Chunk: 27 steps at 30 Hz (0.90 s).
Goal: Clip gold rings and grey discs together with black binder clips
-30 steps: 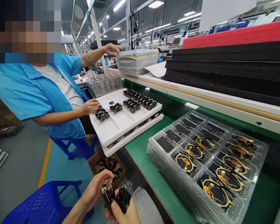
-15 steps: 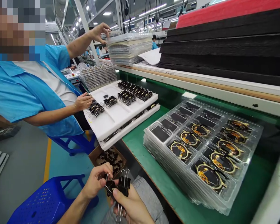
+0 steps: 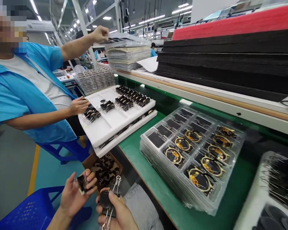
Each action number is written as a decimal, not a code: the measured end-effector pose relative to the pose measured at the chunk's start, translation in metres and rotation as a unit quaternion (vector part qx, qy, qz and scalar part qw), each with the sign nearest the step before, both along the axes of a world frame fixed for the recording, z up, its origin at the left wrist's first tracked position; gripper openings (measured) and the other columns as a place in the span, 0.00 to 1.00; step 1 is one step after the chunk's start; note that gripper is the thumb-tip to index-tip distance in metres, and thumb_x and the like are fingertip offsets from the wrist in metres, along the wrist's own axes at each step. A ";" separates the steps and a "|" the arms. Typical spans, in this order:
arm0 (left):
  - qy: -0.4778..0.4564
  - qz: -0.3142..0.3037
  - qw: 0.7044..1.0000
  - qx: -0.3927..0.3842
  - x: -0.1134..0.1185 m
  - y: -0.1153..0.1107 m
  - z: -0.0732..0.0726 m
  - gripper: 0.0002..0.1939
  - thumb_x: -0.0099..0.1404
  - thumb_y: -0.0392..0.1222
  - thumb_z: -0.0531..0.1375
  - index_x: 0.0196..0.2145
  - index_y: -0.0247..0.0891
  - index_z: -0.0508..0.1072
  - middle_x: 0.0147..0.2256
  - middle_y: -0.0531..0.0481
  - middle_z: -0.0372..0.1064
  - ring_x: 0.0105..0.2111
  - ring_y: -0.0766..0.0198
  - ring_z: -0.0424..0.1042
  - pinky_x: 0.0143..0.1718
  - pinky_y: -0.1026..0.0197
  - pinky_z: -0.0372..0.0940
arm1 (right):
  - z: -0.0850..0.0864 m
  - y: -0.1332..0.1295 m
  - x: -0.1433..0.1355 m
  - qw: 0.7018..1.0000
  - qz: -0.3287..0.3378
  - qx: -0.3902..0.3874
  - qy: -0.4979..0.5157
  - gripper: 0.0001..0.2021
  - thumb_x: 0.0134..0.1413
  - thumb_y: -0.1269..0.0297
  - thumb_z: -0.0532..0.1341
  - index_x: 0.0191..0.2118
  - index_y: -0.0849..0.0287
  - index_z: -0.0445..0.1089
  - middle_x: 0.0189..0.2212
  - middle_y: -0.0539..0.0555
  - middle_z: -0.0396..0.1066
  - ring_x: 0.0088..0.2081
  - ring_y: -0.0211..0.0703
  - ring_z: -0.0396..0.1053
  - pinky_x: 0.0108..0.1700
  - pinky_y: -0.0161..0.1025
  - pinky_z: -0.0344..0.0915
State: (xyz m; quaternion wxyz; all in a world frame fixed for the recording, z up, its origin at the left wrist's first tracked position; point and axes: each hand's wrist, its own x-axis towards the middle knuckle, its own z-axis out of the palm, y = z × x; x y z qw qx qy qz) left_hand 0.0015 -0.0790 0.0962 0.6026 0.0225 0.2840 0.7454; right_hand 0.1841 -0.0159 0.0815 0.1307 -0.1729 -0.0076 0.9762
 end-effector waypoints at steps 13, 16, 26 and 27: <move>0.555 0.217 0.708 -0.379 -0.080 0.009 -0.062 0.26 0.59 0.57 0.66 0.50 0.38 0.73 0.53 0.38 0.68 0.58 0.43 0.63 0.53 0.49 0.63 | -0.015 -0.010 -0.026 0.998 0.043 -0.053 0.004 0.29 0.28 0.51 0.82 0.36 0.61 0.75 0.32 0.51 0.74 0.28 0.31 0.65 0.25 0.26 0.52; 0.608 0.092 0.732 -0.293 -0.049 0.006 -0.052 0.24 0.65 0.60 0.60 0.48 0.39 0.75 0.51 0.37 0.70 0.56 0.44 0.65 0.57 0.48 0.61 | -0.028 -0.012 -0.029 0.999 0.021 -0.001 -0.036 0.31 0.30 0.47 0.81 0.40 0.59 0.74 0.32 0.52 0.76 0.25 0.32 0.66 0.23 0.27 0.53; 0.626 -0.111 0.764 -0.109 0.039 0.009 -0.006 0.09 0.66 0.47 0.64 0.35 0.39 0.76 0.39 0.45 0.68 0.36 0.60 0.66 0.39 0.62 0.61 | -0.035 -0.015 -0.024 0.941 -0.115 0.173 -0.267 0.36 0.36 0.35 0.74 0.42 0.61 0.71 0.29 0.54 0.75 0.22 0.37 0.70 0.19 0.31 0.57; 0.600 -0.103 0.784 -0.123 0.041 0.010 -0.010 0.10 0.66 0.48 0.65 0.33 0.38 0.73 0.37 0.47 0.67 0.35 0.61 0.64 0.37 0.63 0.61 | -0.034 -0.015 -0.023 0.933 -0.122 0.200 -0.274 0.36 0.35 0.35 0.75 0.42 0.61 0.71 0.30 0.55 0.76 0.23 0.38 0.70 0.20 0.32 0.59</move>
